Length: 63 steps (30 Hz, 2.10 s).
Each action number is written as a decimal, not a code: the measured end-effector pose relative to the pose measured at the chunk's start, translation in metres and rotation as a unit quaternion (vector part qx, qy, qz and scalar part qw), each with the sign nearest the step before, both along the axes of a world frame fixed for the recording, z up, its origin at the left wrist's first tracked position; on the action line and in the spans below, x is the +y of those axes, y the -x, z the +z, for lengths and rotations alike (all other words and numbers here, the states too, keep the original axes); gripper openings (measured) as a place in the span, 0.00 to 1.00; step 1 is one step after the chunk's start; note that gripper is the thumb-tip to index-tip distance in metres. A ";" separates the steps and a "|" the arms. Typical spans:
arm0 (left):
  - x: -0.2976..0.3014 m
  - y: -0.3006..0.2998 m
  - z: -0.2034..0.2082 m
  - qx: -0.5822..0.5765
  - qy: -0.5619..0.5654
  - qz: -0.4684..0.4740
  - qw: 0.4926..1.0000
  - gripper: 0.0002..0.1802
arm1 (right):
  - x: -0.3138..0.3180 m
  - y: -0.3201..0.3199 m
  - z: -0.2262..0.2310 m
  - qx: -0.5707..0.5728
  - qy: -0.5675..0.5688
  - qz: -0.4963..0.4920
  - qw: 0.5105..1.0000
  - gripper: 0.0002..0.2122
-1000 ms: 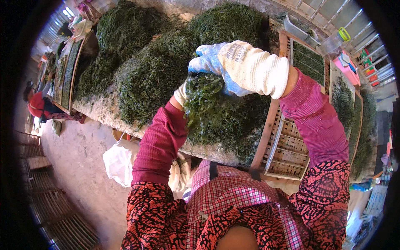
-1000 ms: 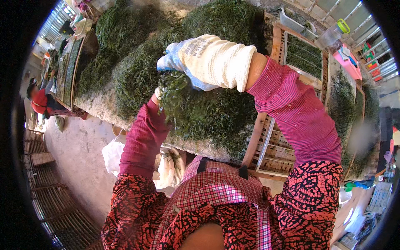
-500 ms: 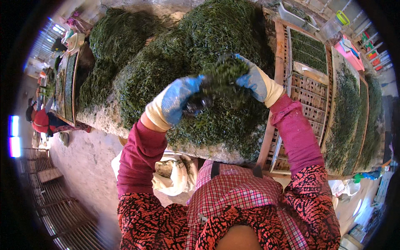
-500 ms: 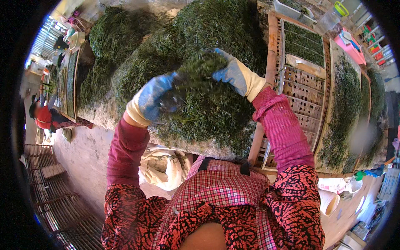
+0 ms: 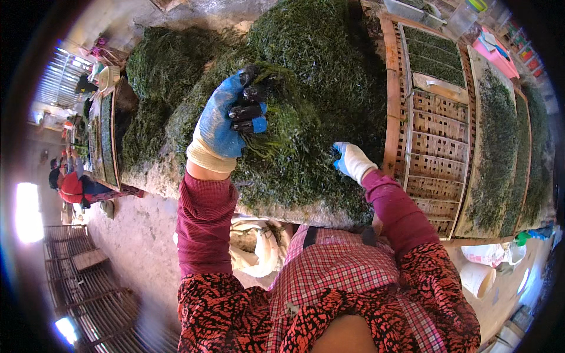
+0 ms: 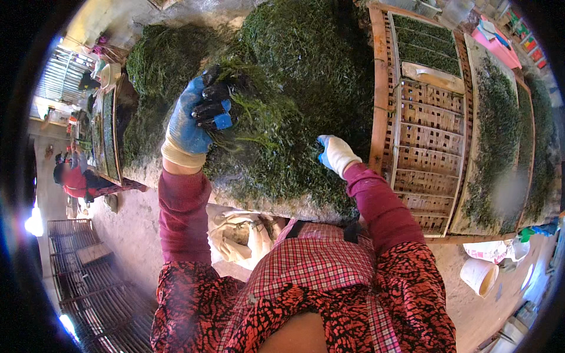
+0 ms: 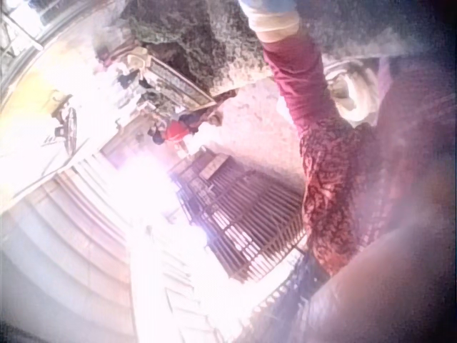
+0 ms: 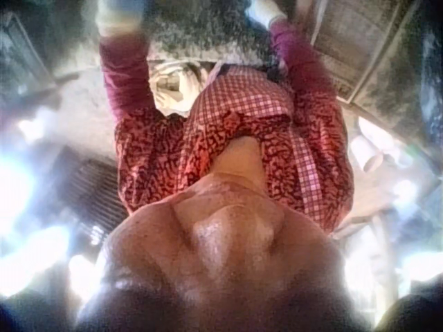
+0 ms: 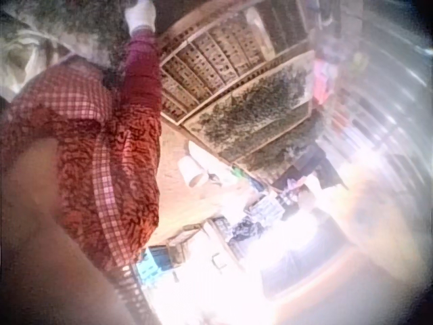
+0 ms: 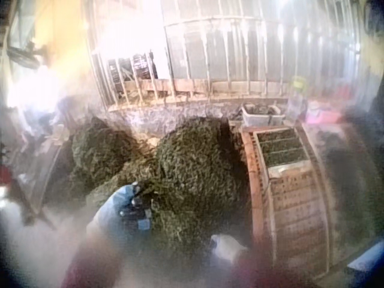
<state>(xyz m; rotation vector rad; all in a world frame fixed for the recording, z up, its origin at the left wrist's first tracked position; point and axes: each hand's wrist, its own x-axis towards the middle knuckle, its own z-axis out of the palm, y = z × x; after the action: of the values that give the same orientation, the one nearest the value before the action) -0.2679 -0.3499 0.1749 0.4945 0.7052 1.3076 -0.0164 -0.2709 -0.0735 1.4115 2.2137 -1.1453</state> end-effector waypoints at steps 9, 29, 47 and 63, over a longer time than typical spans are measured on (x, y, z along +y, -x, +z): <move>0.016 -0.005 -0.078 0.039 0.014 -0.023 0.999 0.19 | -0.004 0.029 0.228 0.605 -0.009 0.067 0.794 0.13; -0.012 -0.010 -0.101 0.006 0.085 -0.045 0.995 0.19 | -0.041 -0.018 0.069 0.341 -0.303 -0.162 0.875 0.17; -0.008 -0.048 0.103 0.083 -0.128 0.011 0.988 0.15 | -0.035 0.008 0.007 0.000 -0.180 0.068 0.981 0.24; 0.031 -0.043 0.008 0.566 -0.461 -0.406 0.550 0.19 | 0.013 -0.047 0.189 0.606 -0.136 -0.021 0.784 0.18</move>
<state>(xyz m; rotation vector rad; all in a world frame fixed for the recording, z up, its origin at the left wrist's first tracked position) -0.2246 -0.3189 0.1829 2.3657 0.5533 0.1465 0.0304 -0.2584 0.1156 0.7908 3.2466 -2.2528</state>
